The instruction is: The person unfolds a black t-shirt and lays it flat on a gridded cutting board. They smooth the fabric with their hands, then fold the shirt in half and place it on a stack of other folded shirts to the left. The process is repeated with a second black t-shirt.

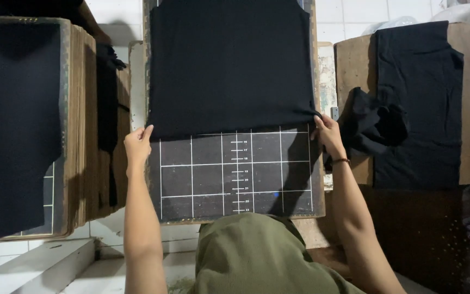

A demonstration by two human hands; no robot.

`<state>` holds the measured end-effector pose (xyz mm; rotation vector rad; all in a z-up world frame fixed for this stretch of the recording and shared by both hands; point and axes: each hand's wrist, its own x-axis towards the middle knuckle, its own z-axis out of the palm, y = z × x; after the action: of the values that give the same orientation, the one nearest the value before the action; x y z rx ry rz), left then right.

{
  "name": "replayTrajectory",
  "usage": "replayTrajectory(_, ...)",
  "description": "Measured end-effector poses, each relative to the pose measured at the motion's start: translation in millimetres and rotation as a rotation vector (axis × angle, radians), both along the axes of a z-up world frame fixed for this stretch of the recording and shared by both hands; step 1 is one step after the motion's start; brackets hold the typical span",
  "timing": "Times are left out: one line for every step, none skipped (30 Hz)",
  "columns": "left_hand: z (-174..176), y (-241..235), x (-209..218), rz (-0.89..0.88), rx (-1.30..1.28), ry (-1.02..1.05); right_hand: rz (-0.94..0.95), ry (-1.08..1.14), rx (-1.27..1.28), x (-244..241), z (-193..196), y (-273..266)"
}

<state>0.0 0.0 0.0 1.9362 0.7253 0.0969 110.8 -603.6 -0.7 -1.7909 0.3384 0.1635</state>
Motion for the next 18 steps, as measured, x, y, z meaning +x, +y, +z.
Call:
replayTrajectory(-2, 0, -4, 0.001, 0.005, 0.01, 0.005, 0.027, -0.01, -3, 1, -1)
replayTrajectory(-3, -1, -7, 0.001, 0.01, 0.021, 0.01, 0.055, -0.019, -7, 3, -3)
replayTrajectory(0, -2, -10, 0.002, 0.011, 0.017, 0.011, 0.05, -0.019, -10, 6, -1)
replayTrajectory(2, -4, -13, 0.003, 0.017, 0.02, 0.005, 0.052, -0.017, -12, 10, 2)
replayTrajectory(5, -6, -19, 0.003, 0.022, 0.028, -0.001, 0.058, -0.017, -18, 14, 4)
replayTrajectory(1, -6, -24, 0.004, 0.022, 0.029, 0.0, 0.058, -0.018, -24, 15, 3)
replayTrajectory(-3, -5, -27, 0.001, 0.016, 0.016, 0.004, 0.062, -0.031, -26, 17, 4)
replayTrajectory(-6, -3, -30, -0.002, 0.01, 0.004, 0.008, 0.066, -0.045, -29, 18, 4)
replayTrajectory(-10, -2, -31, 0.001, 0.01, 0.002, 0.011, 0.064, -0.044, -30, 21, 6)
replayTrajectory(-15, -1, -33, 0.01, 0.008, -0.004, 0.014, 0.072, -0.05, -32, 24, 7)
replayTrajectory(-21, -1, -37, 0.016, 0.005, -0.004, 0.015, 0.085, -0.056, -37, 26, 7)
replayTrajectory(-17, -3, -40, 0.016, 0.003, -0.002, 0.016, 0.087, -0.058, -40, 20, 4)
replayTrajectory(-13, -4, -42, 0.016, 0.006, -0.006, 0.005, 0.071, -0.046, -42, 13, 1)
replayTrajectory(-10, -5, -45, 0.015, 0.009, -0.01, -0.006, 0.055, -0.033, -44, 6, -1)
replayTrajectory(-20, 1, -40, 0.022, 0.008, -0.006, 0.001, 0.059, -0.034, -42, 6, -3)
replayTrajectory(-30, 8, -35, -0.017, 0.06, -0.035, 0.004, 0.048, -0.048, -40, 5, -6)
replayTrajectory(-40, 15, -39, -0.056, 0.112, -0.053, 0.008, 0.047, -0.062, -47, 3, -7)
replayTrajectory(-42, 12, -53, -0.051, 0.111, -0.039, 0.015, 0.061, -0.062, -55, 1, -7)
